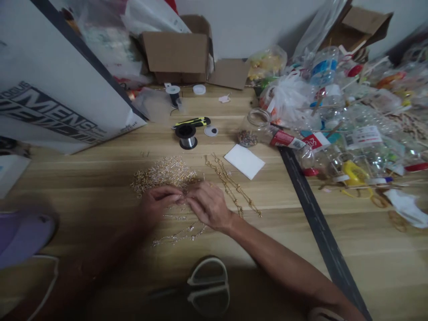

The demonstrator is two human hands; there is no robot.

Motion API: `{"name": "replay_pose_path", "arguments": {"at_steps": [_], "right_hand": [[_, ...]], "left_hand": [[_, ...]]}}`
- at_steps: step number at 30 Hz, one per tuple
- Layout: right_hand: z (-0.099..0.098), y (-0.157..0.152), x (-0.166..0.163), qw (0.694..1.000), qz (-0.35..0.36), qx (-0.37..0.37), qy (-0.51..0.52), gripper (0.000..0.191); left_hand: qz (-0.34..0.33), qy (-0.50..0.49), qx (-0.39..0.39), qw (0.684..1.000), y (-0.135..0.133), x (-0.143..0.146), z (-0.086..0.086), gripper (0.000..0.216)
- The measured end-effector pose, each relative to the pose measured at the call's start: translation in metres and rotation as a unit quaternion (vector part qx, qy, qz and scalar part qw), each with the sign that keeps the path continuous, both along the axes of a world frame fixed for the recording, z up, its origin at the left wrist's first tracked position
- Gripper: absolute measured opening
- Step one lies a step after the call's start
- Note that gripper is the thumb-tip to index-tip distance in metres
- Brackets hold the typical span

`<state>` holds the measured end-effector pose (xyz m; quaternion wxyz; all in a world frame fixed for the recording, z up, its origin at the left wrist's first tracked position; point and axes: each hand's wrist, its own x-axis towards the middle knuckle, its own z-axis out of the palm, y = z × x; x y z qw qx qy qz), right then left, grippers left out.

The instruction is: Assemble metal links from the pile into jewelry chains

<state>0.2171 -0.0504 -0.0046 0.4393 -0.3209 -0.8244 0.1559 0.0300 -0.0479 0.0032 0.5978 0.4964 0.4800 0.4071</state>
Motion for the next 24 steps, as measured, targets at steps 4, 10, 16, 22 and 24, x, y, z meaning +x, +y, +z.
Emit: {"name": "replay_pose_path", "arguments": {"at_steps": [4, 10, 16, 22, 24], "right_hand": [[0.001, 0.001, 0.003, 1.0, 0.001, -0.006, 0.01, 0.007], [0.003, 0.003, 0.006, 1.0, 0.025, 0.006, 0.005, 0.015], [0.005, 0.004, 0.007, 0.999, 0.035, 0.015, -0.009, 0.016], [0.002, 0.007, 0.012, 0.997, 0.031, 0.055, -0.04, 0.014], [0.001, 0.007, 0.013, 0.996, 0.036, 0.074, -0.047, 0.012]], "left_hand": [[0.008, 0.027, 0.045, 0.999, -0.004, -0.001, 0.002, 0.004], [0.025, 0.078, 0.115, 0.99, -0.009, 0.001, 0.014, 0.01], [0.042, 0.064, 0.141, 0.987, -0.005, -0.002, 0.013, 0.012], [0.028, 0.091, 0.126, 0.988, -0.002, -0.004, 0.007, 0.01], [0.009, 0.091, 0.124, 0.988, -0.003, -0.003, 0.006, 0.008]]}}
